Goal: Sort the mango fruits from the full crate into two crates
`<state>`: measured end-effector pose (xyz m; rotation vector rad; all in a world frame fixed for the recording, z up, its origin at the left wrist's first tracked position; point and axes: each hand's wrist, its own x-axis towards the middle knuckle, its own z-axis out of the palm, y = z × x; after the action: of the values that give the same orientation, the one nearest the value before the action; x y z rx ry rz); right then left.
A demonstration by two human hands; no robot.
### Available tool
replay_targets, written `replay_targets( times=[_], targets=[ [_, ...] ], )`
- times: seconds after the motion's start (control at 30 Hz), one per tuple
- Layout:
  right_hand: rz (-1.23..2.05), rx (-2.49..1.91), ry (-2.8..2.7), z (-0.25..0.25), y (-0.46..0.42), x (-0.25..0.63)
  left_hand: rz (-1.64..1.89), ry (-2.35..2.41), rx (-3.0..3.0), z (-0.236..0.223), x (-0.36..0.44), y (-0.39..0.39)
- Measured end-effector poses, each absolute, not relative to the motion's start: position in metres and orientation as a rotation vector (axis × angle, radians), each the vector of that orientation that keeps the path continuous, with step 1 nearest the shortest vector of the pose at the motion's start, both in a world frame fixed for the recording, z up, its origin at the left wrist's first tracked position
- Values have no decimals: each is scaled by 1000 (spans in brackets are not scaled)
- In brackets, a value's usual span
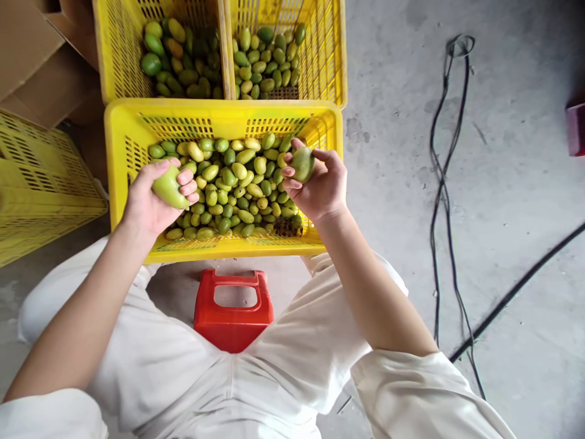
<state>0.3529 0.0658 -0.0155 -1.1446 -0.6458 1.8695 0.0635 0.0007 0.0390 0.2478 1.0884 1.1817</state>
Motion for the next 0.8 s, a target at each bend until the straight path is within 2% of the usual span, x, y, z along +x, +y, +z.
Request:
replay_targets(
  times=[0.43,0.8],
  targets=[
    [1760,-1235,-662,-33,70,357,1092,1297,171,31,56,9],
    [1902,-1125,-687,-24,68,352,1113,1245,161,22,56,9]
  ],
)
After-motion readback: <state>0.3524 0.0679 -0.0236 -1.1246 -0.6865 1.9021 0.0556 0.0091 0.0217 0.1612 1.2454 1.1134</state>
